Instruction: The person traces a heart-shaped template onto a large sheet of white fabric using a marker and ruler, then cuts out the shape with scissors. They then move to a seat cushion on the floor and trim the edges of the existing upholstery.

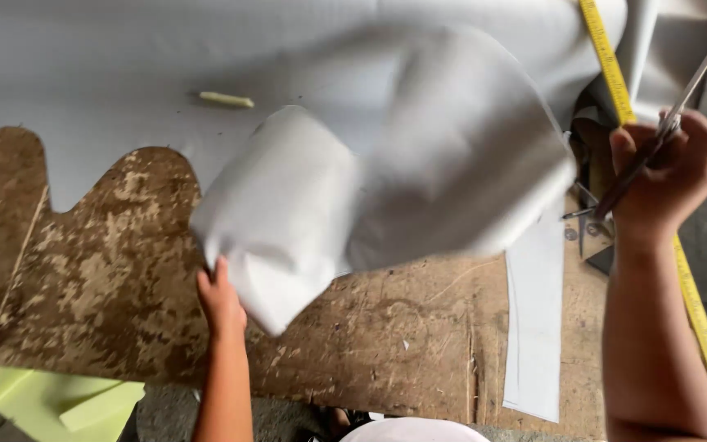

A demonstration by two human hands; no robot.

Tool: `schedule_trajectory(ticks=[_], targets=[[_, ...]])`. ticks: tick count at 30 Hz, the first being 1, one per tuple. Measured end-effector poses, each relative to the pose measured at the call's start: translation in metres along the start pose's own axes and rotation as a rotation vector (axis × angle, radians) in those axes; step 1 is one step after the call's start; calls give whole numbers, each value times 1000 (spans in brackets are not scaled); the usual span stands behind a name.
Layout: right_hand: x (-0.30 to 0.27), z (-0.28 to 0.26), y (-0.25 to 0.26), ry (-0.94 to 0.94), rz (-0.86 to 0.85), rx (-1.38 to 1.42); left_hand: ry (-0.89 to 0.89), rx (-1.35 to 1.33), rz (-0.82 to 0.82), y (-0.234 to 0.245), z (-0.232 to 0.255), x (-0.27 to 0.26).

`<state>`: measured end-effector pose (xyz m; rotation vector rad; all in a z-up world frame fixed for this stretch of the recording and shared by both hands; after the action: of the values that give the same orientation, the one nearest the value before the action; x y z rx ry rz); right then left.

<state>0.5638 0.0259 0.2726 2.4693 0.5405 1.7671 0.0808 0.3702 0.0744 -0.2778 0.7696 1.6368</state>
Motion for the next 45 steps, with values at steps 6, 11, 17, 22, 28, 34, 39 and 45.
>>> schedule_trajectory(ticks=[6,11,17,22,28,34,39,45], targets=[[-46,-96,-87,-966,144,578,395,-320,-352,10,-172,-51],[-196,-202,-86,-1005,-275,442,573,-180,-456,-3,-215,-104],[-284,-317,-34,-1760,-509,361,716,-234,-523,12,-213,-128],[-299,-368,-27,-1871,-740,320,799,-457,-570,4,-225,-143],[-332,-382,-48,-1703,-601,487,867,-317,-682,-38,-271,-159],[-344,-390,-67,-1652,-574,294,759,-201,-634,-20,-293,-172],[-363,-396,-71,-1676,-555,208,802,-230,-697,-2,-305,-176],[-358,-406,-73,-1678,-526,224,771,-277,-706,-4,-320,-176]])
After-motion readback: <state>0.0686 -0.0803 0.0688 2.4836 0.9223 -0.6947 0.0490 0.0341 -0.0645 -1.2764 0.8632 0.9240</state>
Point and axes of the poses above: each hand's wrist, its own x-axis towards the middle knuckle, its own y-axis out of the back of the hand, z = x × y, the point moved 1 cm from there along x, towards the middle knuckle, and after that the axes turned 15 degrees about y, right-handed, at the moved point
